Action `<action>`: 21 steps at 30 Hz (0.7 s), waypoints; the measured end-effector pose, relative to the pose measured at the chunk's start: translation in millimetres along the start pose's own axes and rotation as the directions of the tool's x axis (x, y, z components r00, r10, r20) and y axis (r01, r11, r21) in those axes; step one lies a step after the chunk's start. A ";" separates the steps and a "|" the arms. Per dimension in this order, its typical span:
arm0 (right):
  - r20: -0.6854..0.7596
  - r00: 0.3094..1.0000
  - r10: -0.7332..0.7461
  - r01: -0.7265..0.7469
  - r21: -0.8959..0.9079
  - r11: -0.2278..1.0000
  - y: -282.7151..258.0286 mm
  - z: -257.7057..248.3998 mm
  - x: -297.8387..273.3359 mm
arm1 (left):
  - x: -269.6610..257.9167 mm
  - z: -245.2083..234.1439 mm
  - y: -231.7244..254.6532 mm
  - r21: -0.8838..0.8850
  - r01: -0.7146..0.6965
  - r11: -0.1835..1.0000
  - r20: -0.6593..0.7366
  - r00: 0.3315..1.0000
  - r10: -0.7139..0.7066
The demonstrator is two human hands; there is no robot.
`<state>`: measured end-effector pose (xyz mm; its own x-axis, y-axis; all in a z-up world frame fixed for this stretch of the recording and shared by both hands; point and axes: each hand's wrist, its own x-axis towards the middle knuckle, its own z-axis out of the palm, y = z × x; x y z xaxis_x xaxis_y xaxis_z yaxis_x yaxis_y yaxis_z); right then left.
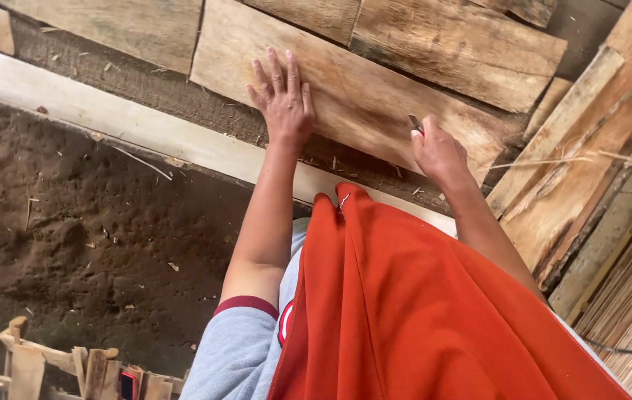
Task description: The person uses a red utility knife to shave thin strips from a wooden plank placed on a workbench. They repeatedly draw the knife along the wood to remove shavings, then lift and reposition the plank to continue shaving different sections.
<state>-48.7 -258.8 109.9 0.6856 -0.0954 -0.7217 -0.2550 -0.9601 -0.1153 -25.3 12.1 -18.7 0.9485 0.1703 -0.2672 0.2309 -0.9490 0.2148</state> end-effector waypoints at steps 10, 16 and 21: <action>0.046 0.995 -0.087 0.088 -0.024 0.996 -41.3 2.3 11.6 | -2.4 12.4 -4.2 0.107 -0.148 0.983 -0.300 0.938 0.174; 0.001 0.984 -0.179 0.179 -0.035 0.983 -38.2 31.5 48.5 | -3.8 -23.7 -0.4 -0.055 -0.128 0.990 0.197 0.971 0.137; 0.058 0.991 -0.117 0.116 0.015 0.993 -55.3 11.6 23.0 | -1.8 -21.0 -8.9 -0.099 -0.093 0.991 0.223 0.968 0.113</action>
<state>-26.8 -204.9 91.8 0.6700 0.0331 -0.7416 -0.1834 -0.9607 -0.2086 -24.4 25.8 -0.4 0.8959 -0.0020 -0.4443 0.1618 -0.9299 0.3304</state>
